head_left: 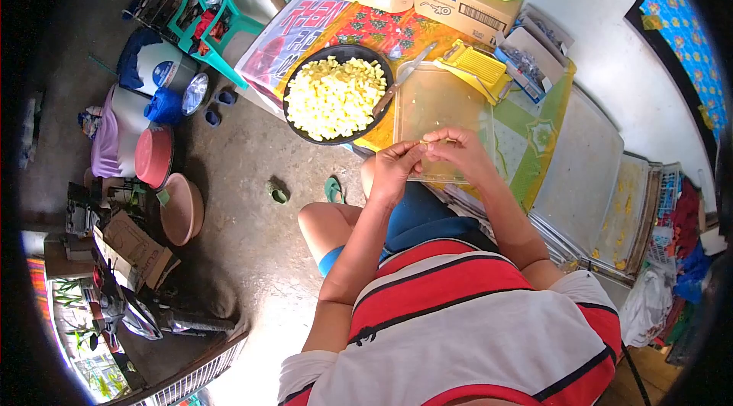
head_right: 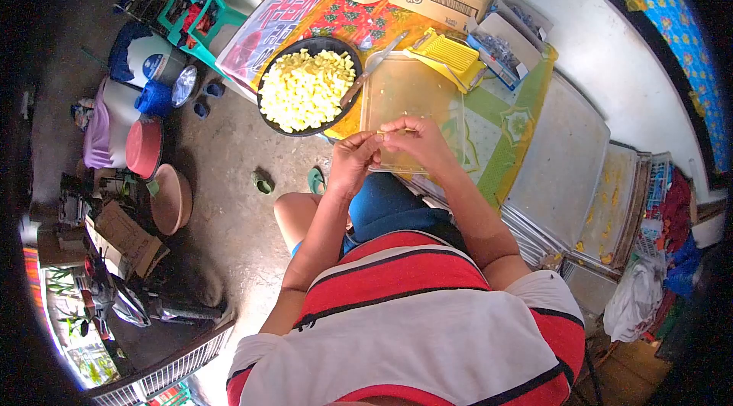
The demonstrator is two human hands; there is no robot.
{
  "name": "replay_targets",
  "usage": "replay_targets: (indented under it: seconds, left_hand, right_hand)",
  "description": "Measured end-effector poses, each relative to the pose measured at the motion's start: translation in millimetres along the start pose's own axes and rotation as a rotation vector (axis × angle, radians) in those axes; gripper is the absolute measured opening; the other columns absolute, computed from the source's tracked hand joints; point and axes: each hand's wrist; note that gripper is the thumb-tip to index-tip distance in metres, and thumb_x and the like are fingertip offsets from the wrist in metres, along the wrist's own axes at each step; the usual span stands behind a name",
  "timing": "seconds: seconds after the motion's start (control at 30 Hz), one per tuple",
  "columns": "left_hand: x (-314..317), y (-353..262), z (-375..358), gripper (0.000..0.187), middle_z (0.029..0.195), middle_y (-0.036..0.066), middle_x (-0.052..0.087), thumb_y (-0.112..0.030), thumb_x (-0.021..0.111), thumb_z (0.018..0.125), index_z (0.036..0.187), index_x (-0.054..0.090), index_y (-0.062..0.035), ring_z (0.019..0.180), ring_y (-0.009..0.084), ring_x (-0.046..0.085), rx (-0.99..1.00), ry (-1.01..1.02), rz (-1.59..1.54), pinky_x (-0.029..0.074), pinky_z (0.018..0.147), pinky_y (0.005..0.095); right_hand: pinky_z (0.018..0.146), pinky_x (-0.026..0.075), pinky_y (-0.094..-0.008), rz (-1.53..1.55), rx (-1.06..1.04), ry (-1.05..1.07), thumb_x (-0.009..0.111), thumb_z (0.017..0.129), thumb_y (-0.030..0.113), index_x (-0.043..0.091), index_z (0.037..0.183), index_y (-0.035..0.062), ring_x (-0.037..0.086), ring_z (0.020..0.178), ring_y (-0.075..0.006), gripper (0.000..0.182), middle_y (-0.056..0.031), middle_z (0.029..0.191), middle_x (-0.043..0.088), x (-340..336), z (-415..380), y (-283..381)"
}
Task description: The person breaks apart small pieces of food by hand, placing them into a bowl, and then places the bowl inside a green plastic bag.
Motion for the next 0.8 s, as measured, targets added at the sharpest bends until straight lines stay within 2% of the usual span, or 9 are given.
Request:
replay_targets:
  seconds: [0.27, 0.57, 0.8]
  left_hand:
    - [0, 0, 1, 0.017, 0.061, 0.003, 0.056, -0.018, 0.063, 0.088, 0.08, 0.062, -0.0021, 0.052, 0.0074, 0.05, 0.048, -0.004, 0.048, 0.039, 0.047, 0.0196]
    - [-1, 2, 0, 0.016, 0.07, 0.003, 0.06, -0.018, 0.064, 0.087, 0.083, 0.063, -0.0029, 0.055, 0.0088, 0.053, -0.027, 0.008, -0.104, 0.044, 0.051, 0.0229]
    - [3, -7, -3, 0.017, 0.071, 0.003, 0.06, -0.02, 0.063, 0.088, 0.086, 0.063, -0.0027, 0.055, 0.0089, 0.053, -0.065, -0.013, -0.152, 0.044, 0.051, 0.0224]
  right_hand:
    - [0.073, 0.052, -0.0232, 0.072, 0.061, -0.003, 0.067, 0.082, 0.01, 0.064, 0.103, -0.0029, 0.064, 0.077, -0.0122, 0.025, -0.0072, 0.089, 0.067, 3, -4, 7]
    - [0.076, 0.054, -0.0252, 0.246, 0.139, -0.003, 0.065, 0.082, 0.008, 0.064, 0.102, -0.003, 0.064, 0.081, -0.0143, 0.023, -0.0081, 0.091, 0.065, 1, -4, 10]
    - [0.076, 0.054, -0.0253, 0.268, 0.125, 0.002, 0.065, 0.083, 0.007, 0.062, 0.102, -0.0028, 0.064, 0.083, -0.0152, 0.022, -0.0078, 0.093, 0.064, 1, -1, 7]
Point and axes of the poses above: each hand's wrist, its own z-axis towards the middle knuckle, its own x-axis out of the palm, y = z × x
